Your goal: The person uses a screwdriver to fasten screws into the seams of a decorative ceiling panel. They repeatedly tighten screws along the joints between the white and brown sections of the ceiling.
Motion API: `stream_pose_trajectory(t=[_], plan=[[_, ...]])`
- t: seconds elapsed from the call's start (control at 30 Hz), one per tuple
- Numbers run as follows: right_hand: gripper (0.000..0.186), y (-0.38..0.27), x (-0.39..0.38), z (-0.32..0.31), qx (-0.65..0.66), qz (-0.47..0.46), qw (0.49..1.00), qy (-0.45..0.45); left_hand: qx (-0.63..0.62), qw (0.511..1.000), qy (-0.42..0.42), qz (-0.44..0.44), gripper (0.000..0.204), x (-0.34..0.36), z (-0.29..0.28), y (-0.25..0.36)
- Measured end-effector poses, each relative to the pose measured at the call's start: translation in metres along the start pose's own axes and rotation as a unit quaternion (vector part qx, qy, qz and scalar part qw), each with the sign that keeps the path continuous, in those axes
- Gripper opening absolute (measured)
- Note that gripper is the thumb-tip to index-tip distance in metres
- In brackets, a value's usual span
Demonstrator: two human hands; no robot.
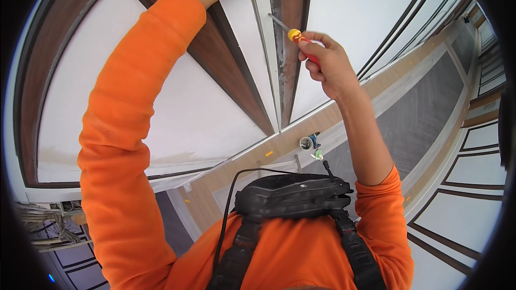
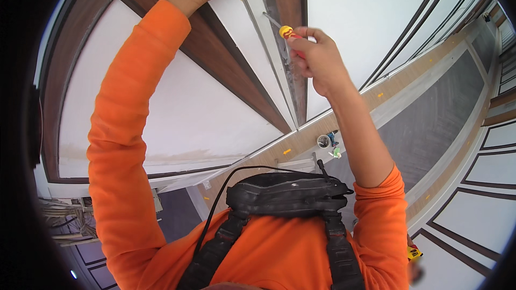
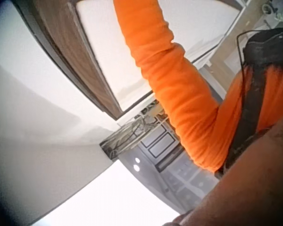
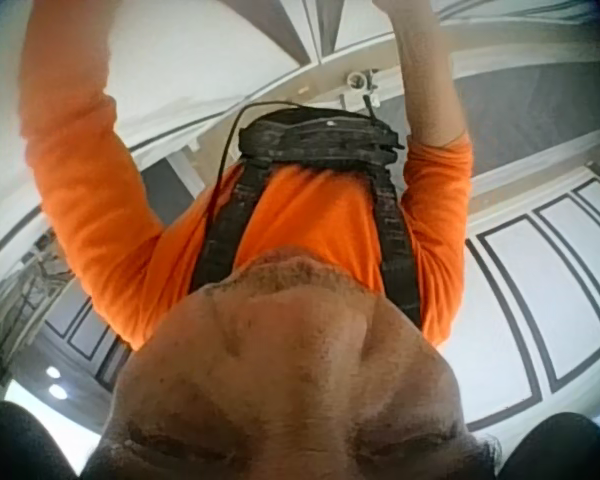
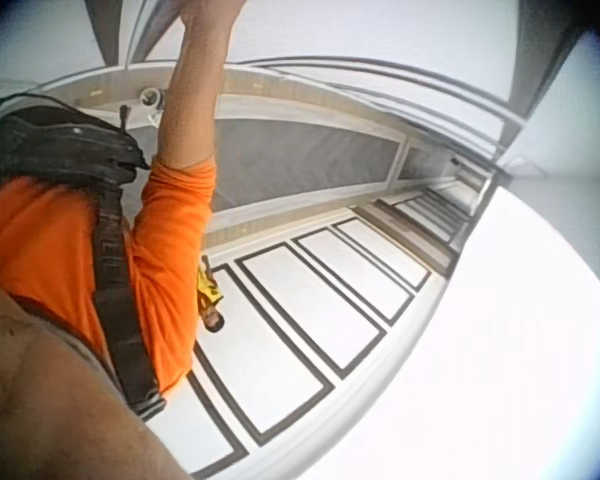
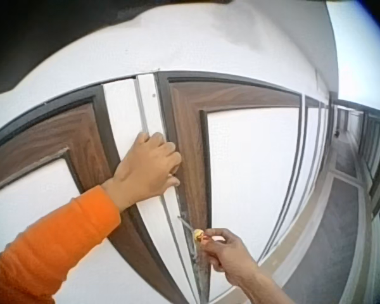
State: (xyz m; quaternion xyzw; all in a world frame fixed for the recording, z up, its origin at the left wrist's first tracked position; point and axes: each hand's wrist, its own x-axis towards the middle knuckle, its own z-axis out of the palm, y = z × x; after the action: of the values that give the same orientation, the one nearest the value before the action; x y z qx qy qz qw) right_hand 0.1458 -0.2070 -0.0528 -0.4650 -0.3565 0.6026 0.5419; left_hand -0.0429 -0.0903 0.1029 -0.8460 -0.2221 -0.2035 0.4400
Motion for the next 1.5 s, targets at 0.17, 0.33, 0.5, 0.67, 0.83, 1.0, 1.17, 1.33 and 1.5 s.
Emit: stream_pose_trajectory(t=[0.17, 0.33, 0.5, 0.67, 0.83, 1.0, 1.17, 1.33, 1.5], plan=[[0.038, 0.022, -0.008, 0.013, -0.605, -0.41, 0.66, 0.177, 0.009, 1.0, 0.015, 0.009, 0.034, 0.002, 0.002, -0.001], [0.031, 0.017, -0.008, 0.008, -0.679, -0.48, 0.526, 0.176, 0.011, 1.0, 0.004, 0.002, 0.033, 0.005, -0.004, 0.003], [0.029, 0.013, 0.005, -0.003, -0.172, -0.139, 0.975, 0.022, 0.006, 1.0, -0.004, -0.004, 0.033, 0.005, -0.002, 0.005], [0.036, 0.015, 0.001, 0.002, -0.034, -0.038, 0.999, -0.007, 0.013, 1.0, 0.003, 0.004, 0.034, 0.002, 0.002, 0.0], [0.044, 0.033, -0.002, 0.009, -0.571, -0.415, 0.686, 0.174, 0.009, 1.0, -0.003, -0.002, 0.033, 0.004, 0.003, 0.0], [0.039, 0.015, 0.002, -0.012, -0.69, -0.531, 0.471, 0.139, 0.013, 1.0, 0.006, 0.001, 0.032, 0.006, -0.002, 0.002], [0.034, 0.015, 0.007, -0.012, -0.524, -0.388, 0.754, 0.077, -0.001, 1.0, 0.015, 0.004, 0.032, 0.01, -0.005, 0.005], [0.032, 0.014, 0.007, -0.006, -0.16, -0.129, 0.979, 0.008, 0.0, 1.0, -0.01, -0.005, 0.031, 0.003, -0.002, 0.003], [0.026, 0.01, 0.004, 0.003, -0.302, -0.242, 0.919, 0.071, 0.01, 1.0, -0.008, 0.0, 0.033, 0.007, 0.001, 0.0]])
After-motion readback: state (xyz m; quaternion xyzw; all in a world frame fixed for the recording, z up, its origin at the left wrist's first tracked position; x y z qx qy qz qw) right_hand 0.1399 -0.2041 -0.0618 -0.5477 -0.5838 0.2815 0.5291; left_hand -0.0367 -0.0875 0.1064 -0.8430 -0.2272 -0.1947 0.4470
